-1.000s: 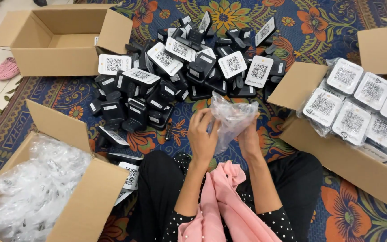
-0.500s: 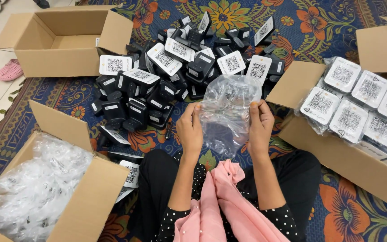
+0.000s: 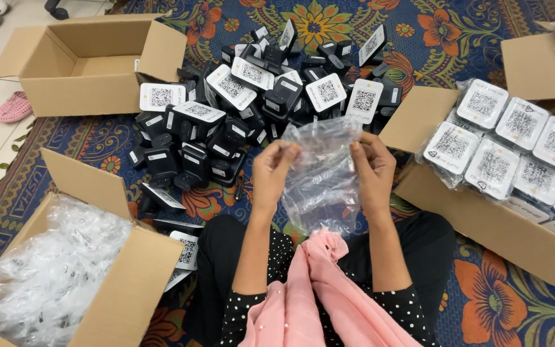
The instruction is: The person packs small electronic components with labels into plastic bags and places them into cardboard shipping boxes while sitting on the floor.
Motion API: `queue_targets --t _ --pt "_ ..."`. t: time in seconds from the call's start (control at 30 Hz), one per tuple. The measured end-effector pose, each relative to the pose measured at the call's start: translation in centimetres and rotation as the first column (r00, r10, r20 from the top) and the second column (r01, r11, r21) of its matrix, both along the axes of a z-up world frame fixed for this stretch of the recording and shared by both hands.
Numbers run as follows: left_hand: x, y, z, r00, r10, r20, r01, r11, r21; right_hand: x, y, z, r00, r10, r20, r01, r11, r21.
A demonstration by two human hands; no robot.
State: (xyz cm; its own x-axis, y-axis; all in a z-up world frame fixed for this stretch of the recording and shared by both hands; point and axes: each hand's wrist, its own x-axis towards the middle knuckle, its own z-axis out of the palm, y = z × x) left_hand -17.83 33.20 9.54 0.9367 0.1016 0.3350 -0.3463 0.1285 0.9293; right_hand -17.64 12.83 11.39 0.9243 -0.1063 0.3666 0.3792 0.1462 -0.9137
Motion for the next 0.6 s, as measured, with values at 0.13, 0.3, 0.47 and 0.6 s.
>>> queue_targets --t 0.13,0.3,0.47,0.6 --pt "0.3 0.7 1.0 0.974 0.226 -0.02 -0.223 0.94 -0.257 -0.5 -0.4 1.0 0.998 -0.002 -0.067 0.006 0.998 0.056" --pt "1.0 1.2 -0.1 0.926 0.37 -0.068 -0.369 0.856 -0.361 0.1 -1.7 0.6 0.96 0.246 -0.131 -0.223 0.96 0.17" --pt "1.1 0.2 0.5 0.881 0.453 -0.14 -0.46 0.745 -0.483 0.5 -1.8 -6.8 0.894 0.28 -0.35 -0.118 0.901 0.418" --pt "0.9 -0.4 0.2 0.835 0.51 -0.206 -0.536 0.672 -0.511 0.7 -2.7 -14.4 0.979 0.152 -0.137 -0.066 0.868 0.493"
